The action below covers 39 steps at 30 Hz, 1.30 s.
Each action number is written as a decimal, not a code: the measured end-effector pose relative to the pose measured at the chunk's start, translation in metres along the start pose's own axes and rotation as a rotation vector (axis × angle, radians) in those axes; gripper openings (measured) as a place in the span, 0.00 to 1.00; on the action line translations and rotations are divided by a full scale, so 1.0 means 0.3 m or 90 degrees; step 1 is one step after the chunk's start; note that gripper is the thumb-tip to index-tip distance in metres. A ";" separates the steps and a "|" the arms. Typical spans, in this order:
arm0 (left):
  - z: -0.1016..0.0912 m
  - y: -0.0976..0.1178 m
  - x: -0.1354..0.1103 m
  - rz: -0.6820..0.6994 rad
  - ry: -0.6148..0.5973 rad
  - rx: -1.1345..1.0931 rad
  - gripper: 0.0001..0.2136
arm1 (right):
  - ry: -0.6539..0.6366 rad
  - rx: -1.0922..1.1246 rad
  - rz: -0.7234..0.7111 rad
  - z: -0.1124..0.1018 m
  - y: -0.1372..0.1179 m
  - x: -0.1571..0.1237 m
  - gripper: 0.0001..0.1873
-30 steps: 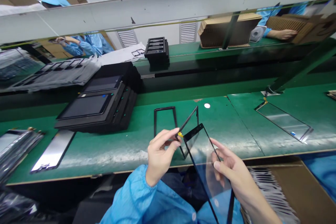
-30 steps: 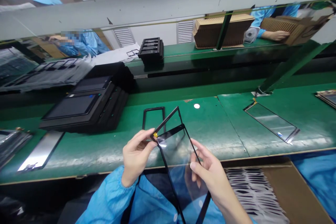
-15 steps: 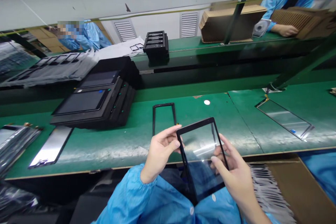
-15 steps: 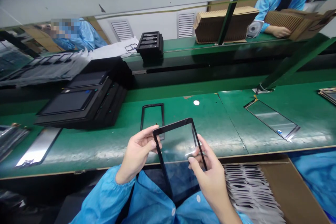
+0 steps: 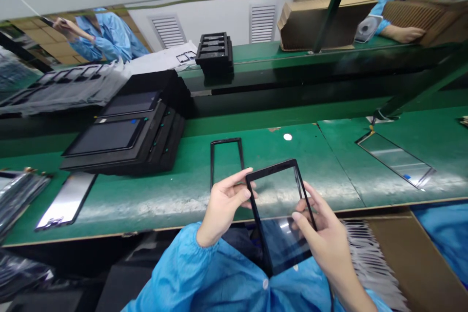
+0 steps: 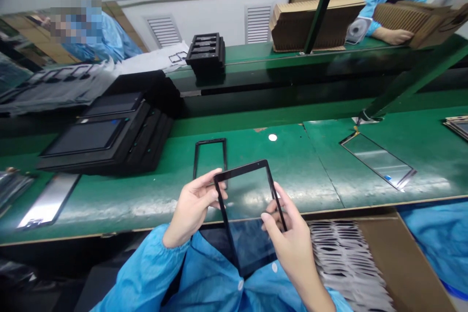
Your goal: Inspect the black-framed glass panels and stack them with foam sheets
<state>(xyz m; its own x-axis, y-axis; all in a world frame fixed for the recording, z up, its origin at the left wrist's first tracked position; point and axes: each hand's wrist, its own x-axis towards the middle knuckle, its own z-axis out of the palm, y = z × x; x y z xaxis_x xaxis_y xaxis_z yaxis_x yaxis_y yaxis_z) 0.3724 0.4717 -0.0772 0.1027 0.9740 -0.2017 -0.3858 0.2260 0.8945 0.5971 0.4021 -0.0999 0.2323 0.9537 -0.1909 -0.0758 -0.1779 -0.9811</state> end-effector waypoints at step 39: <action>-0.020 0.059 -0.067 0.039 -0.053 0.163 0.15 | -0.045 -0.009 -0.055 -0.003 -0.201 0.089 0.13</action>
<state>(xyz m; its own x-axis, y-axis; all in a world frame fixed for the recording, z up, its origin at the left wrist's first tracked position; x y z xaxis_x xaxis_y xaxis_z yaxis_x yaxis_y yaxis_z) 0.3579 0.4562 -0.0597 0.1658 0.9789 -0.1197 -0.1499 0.1450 0.9780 0.6087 0.4382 -0.0458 0.1686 0.9803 -0.1031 -0.0447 -0.0969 -0.9943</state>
